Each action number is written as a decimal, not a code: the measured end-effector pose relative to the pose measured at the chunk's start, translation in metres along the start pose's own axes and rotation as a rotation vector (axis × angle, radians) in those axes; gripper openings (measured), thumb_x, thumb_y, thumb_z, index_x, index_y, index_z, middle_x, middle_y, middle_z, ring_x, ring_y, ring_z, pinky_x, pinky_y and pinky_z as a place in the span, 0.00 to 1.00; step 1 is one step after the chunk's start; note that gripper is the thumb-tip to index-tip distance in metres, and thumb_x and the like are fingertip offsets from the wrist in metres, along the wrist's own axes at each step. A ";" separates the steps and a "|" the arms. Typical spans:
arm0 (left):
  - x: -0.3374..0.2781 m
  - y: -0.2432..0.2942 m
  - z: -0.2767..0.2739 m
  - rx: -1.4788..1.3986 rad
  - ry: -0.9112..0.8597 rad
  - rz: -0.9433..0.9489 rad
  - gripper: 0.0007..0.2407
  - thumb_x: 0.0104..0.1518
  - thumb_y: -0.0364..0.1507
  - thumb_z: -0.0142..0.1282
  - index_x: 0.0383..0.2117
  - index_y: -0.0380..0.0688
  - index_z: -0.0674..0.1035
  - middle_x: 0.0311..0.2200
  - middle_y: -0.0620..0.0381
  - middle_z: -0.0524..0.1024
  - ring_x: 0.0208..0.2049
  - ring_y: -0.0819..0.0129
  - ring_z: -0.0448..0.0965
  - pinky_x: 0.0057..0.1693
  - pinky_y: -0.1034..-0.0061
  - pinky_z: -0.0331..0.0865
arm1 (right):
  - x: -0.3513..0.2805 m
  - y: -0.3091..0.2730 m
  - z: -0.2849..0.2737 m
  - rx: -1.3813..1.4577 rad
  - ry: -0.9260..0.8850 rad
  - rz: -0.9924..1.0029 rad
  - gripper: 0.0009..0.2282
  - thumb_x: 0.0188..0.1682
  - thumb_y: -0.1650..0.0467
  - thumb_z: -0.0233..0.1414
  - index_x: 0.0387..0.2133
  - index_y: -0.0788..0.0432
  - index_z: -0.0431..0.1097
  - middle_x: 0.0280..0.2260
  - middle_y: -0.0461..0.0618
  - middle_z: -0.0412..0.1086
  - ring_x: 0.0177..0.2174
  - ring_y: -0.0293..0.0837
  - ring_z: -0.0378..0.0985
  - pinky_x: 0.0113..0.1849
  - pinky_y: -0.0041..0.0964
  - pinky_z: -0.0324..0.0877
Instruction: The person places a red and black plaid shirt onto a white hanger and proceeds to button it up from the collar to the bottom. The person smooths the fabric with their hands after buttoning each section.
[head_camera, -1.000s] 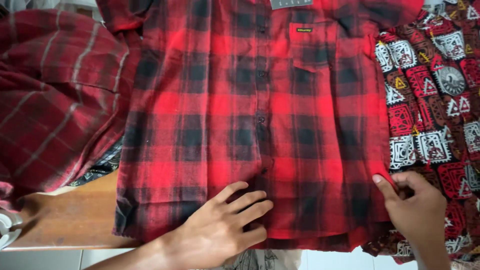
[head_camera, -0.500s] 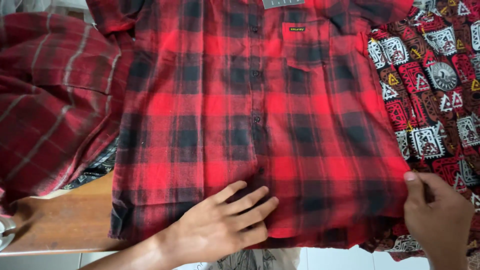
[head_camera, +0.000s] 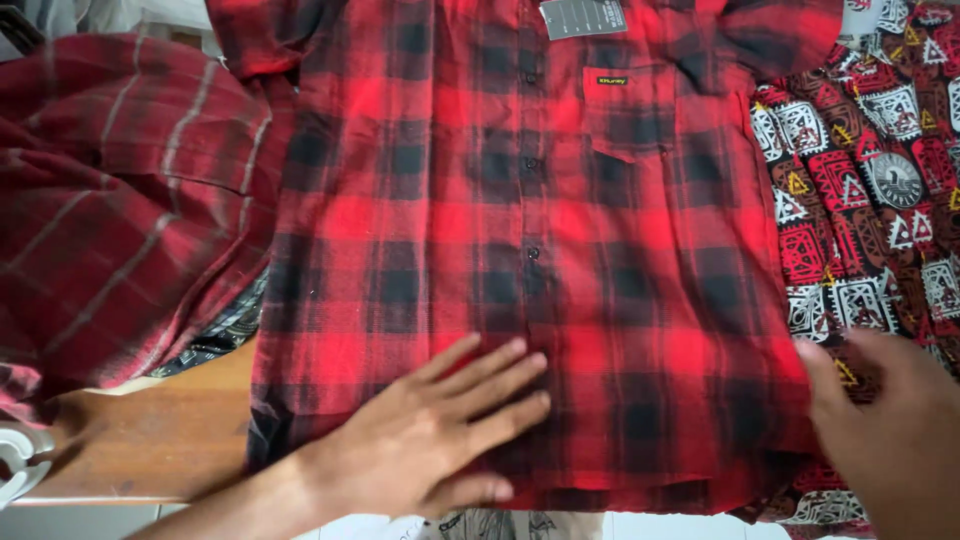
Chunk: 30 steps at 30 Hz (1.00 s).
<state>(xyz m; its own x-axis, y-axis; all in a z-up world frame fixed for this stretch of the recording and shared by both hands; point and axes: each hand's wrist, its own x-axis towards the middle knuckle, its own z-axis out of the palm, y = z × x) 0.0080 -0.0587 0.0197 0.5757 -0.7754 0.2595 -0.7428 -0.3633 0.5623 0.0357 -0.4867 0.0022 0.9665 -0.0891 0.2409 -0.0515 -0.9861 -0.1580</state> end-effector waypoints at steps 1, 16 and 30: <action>0.002 -0.004 0.001 0.000 0.002 -0.004 0.26 0.65 0.43 0.49 0.64 0.37 0.68 0.69 0.34 0.59 0.71 0.40 0.55 0.72 0.44 0.46 | 0.010 -0.023 -0.004 0.000 -0.002 -0.004 0.13 0.60 0.66 0.63 0.43 0.68 0.78 0.33 0.61 0.76 0.34 0.57 0.77 0.41 0.50 0.69; 0.009 -0.042 -0.022 0.138 0.085 -0.107 0.30 0.63 0.49 0.44 0.70 0.49 0.59 0.70 0.35 0.58 0.73 0.40 0.52 0.71 0.37 0.41 | 0.143 -0.202 0.053 -0.097 -0.618 -0.641 0.40 0.50 0.43 0.37 0.71 0.50 0.42 0.70 0.70 0.36 0.69 0.66 0.36 0.61 0.73 0.38; -0.013 -0.117 -0.007 0.832 0.176 -0.646 0.45 0.56 0.67 0.30 0.70 0.41 0.59 0.72 0.36 0.48 0.74 0.46 0.43 0.71 0.42 0.40 | 0.184 -0.232 0.124 0.141 -0.391 -0.752 0.40 0.48 0.45 0.47 0.72 0.47 0.43 0.73 0.60 0.31 0.70 0.60 0.32 0.62 0.73 0.34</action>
<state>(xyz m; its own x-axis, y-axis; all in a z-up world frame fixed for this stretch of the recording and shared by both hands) 0.0899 -0.0025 -0.0435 0.9354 -0.2487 0.2512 -0.2409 -0.9686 -0.0619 0.2565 -0.2566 -0.0360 0.7498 0.6615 -0.0144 0.6442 -0.7348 -0.2125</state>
